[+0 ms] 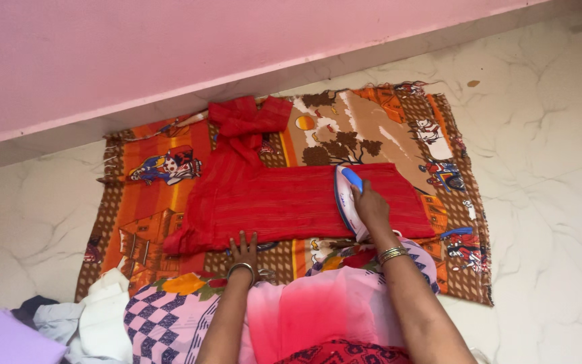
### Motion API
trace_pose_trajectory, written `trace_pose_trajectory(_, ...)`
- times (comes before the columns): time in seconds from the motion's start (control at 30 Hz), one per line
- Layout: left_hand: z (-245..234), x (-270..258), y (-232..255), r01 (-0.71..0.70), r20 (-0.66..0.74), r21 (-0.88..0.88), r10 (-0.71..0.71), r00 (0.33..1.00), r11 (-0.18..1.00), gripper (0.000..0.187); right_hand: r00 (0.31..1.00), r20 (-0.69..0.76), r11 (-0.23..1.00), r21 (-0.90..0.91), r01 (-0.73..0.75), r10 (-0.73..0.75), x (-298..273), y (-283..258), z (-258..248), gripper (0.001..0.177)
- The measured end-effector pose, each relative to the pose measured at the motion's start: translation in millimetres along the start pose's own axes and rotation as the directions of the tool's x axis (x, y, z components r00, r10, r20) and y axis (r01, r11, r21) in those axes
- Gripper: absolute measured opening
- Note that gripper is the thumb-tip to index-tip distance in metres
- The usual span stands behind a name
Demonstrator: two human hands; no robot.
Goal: The person irons a red long-sleeved shirt laid out on a patterned mat on the floor. They smooth the fabric, use a handheld iron to press the body and sleeves, and fold the garment after ironing.
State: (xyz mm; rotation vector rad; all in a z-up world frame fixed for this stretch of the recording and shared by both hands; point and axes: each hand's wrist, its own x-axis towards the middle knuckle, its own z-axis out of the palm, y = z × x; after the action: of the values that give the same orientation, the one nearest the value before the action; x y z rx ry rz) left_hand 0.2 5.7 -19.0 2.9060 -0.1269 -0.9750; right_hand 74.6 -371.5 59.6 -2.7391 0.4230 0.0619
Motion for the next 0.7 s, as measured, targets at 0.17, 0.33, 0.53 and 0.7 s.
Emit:
trace_pose_trajectory(0.17,-15,-5,8,0.107,0.093,-0.028,-0.104,0.99,0.994,0.133,0.971,-0.019,0.969,-0.065,0.238,-0.24,-9,-4,-6,0.058)
trace_pose_trajectory(0.33,-34,-23,15,0.093,0.122,-0.078,-0.083,0.989,0.993,0.137,0.991,-0.033,0.987,-0.099,0.129,-0.133,3,-16,2,0.058)
trace_pose_trajectory(0.53,-56,-31,-15,-0.044,0.057,-0.407,0.074,0.996,0.912,0.126,0.985,0.004,0.98,-0.097,0.173,-0.173,2,-15,-4,0.062)
trace_pose_trajectory(0.7,-64,-53,-106,-0.15,-0.159,-0.551,0.073,0.985,0.821,0.102,0.949,0.073,0.931,-0.182,0.315,-0.307,6,-9,-7,0.058)
